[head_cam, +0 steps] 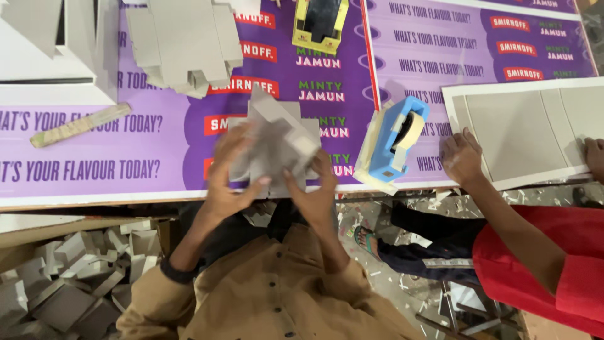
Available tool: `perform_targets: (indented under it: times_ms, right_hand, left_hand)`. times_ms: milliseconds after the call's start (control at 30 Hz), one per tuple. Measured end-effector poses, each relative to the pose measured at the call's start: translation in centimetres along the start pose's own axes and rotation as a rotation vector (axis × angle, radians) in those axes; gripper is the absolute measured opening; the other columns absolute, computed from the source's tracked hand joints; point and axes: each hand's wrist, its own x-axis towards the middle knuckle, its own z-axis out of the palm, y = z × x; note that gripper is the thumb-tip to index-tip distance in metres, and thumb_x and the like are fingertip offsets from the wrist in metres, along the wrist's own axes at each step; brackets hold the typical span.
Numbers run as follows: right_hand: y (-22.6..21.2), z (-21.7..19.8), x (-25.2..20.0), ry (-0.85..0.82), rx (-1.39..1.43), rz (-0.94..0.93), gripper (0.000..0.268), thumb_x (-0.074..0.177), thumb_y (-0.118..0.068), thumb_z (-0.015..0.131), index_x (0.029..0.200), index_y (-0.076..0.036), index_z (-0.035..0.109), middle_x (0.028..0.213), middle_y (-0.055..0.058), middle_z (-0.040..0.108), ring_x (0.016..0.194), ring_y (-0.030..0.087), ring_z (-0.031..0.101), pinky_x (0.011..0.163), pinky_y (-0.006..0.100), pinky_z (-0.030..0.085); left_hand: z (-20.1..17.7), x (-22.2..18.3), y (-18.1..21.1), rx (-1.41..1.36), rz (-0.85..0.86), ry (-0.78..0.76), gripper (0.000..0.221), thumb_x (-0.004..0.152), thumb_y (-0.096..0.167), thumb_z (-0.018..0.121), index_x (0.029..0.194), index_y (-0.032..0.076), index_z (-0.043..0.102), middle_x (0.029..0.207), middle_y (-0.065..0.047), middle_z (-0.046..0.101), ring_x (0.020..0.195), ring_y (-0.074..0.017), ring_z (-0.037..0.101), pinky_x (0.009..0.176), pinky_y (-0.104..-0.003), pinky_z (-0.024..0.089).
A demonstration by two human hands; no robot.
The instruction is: The person folds flat white cardboard pieces into small box shapes and secures the edges with adhesive tape from a blue dispenser. The person repeatedly picks up a piece, folds the flaps, applies tape, and places the finished box on the table.
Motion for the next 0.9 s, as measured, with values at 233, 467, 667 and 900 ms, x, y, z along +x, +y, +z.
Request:
perform_targets:
  times_ms: [233,467,667,900]
  right_hand:
    - [4.8,-6.1,-3.3,-0.297,0.634,0.259,0.074,0.084,-0.022,0.073,0.148,0.008,0.051,0.111,0.014,0.072,0.099,0.021,0.070,0.088,0.034,0.057]
    - [1.7,-4.9,-2.2,-0.283,0.284,0.155,0.071,0.088,-0.022,0.075,0.148,0.007,0.051,0.119,0.016,0.073,0.106,0.022,0.071,0.092,0.036,0.057]
    - [-3.1,-4.5,0.7,-0.082,0.059,-0.125,0.065,0.089,-0.029,0.078,0.143,-0.002,0.055,0.138,0.015,0.065,0.125,0.027,0.064,0.103,0.038,0.051]
    - [-1.3,-0.5,2.2,-0.198,0.278,-0.066,0.019,0.094,-0.008,0.075,0.108,0.002,0.068,0.127,0.014,0.069,0.117,0.024,0.064,0.099,0.035,0.051]
  left_hand:
    - [-1.8,-0.8,2.1,-0.929,-0.585,-0.503,0.085,0.077,0.033,0.083,0.151,0.009,0.049,0.151,-0.010,0.053,0.144,-0.0275,0.047,0.121,-0.045,0.038]
    - [2.5,-2.3,2.0,-0.472,-0.742,-0.282,0.048,0.084,0.009,0.073,0.132,0.002,0.072,0.125,-0.020,0.072,0.112,-0.0246,0.068,0.094,-0.034,0.060]
    - [2.7,-0.2,2.4,-0.036,-0.147,0.191,0.060,0.084,0.005,0.076,0.142,0.004,0.061,0.157,-0.018,0.043,0.142,-0.0296,0.054,0.107,-0.040,0.058]
    - [4.9,1.3,1.5,0.238,-0.003,0.011,0.075,0.082,0.024,0.083,0.149,0.008,0.053,0.158,-0.026,0.028,0.150,-0.0462,0.030,0.121,-0.058,0.037]
